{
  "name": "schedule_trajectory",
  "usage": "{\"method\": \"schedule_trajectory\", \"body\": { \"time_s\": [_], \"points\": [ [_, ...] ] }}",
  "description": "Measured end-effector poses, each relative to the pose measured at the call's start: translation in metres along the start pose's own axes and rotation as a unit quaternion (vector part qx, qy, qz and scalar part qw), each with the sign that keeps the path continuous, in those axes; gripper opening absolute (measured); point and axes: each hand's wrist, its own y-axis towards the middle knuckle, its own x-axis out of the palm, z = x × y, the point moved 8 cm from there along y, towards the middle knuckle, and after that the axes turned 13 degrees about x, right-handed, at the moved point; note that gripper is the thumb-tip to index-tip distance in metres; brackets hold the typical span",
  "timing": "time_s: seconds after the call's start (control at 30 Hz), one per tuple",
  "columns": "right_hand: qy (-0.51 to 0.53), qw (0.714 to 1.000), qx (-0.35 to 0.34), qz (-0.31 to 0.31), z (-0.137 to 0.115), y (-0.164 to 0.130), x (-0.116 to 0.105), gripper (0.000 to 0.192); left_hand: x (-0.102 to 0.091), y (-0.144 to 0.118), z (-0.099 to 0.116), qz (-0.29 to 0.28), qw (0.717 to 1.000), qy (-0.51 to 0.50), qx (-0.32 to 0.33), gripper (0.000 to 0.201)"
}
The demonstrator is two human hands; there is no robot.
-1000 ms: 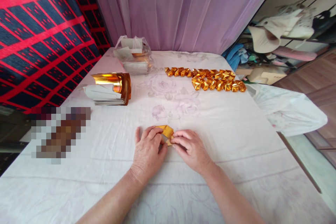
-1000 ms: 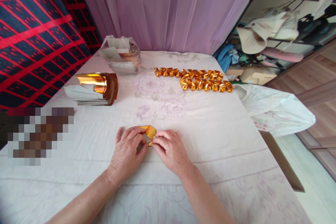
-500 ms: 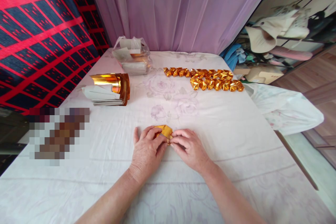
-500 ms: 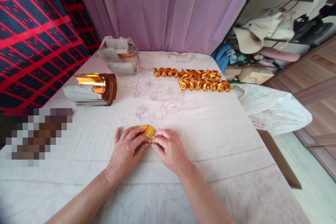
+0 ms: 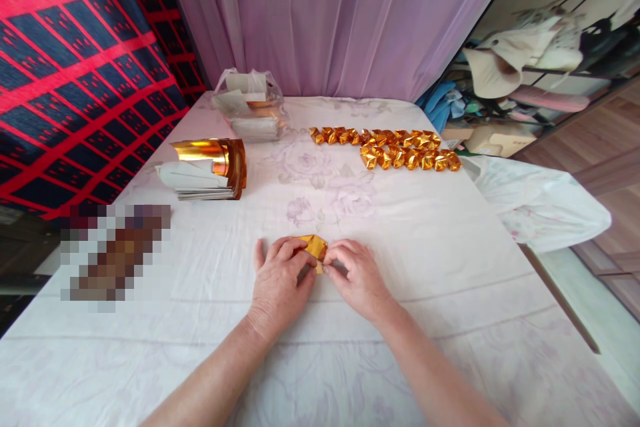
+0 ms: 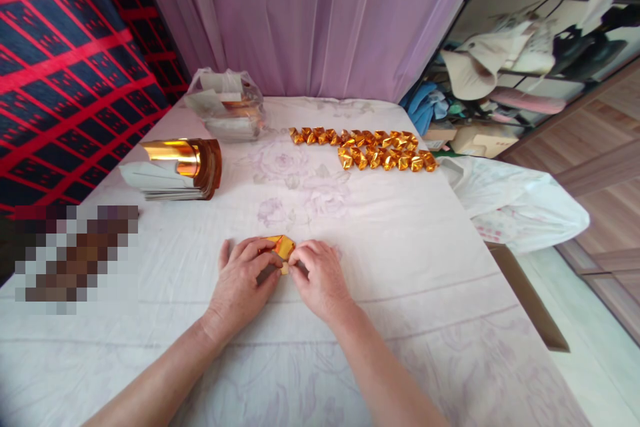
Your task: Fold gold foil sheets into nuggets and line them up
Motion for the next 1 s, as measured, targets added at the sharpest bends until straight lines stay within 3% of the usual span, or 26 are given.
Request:
{"method": "schedule_trajectory", "body": {
  "time_s": [0.13,0.47,0.63,0.87,1.0],
  "points": [
    [0.011,0.999,-0.018,-0.028,0.001,0.000,0.000,0.021,0.001,-0.001,-0.001,-0.002,1.000,-0.003,0.004,0.017],
    [-0.010,0.997,-0.071,0.009,0.001,-0.008,-0.002,0.015,0.000,-0.002,-0.001,-0.007,1.000,0.006,0.029,0.023],
    [-0.075,0.992,-0.101,0.031,-0.007,-0.014,-0.003,0.020,0.000,-0.004,-0.001,-0.030,0.999,-0.001,0.045,0.026],
    [-0.132,0.984,-0.090,0.082,-0.010,-0.024,-0.010,0.022,0.001,-0.005,-0.002,-0.043,0.998,-0.005,0.037,0.031],
    [-0.159,0.980,-0.087,0.079,-0.010,-0.027,-0.010,0.020,0.001,-0.005,-0.002,-0.041,0.999,-0.008,0.032,0.031]
  ]
}}
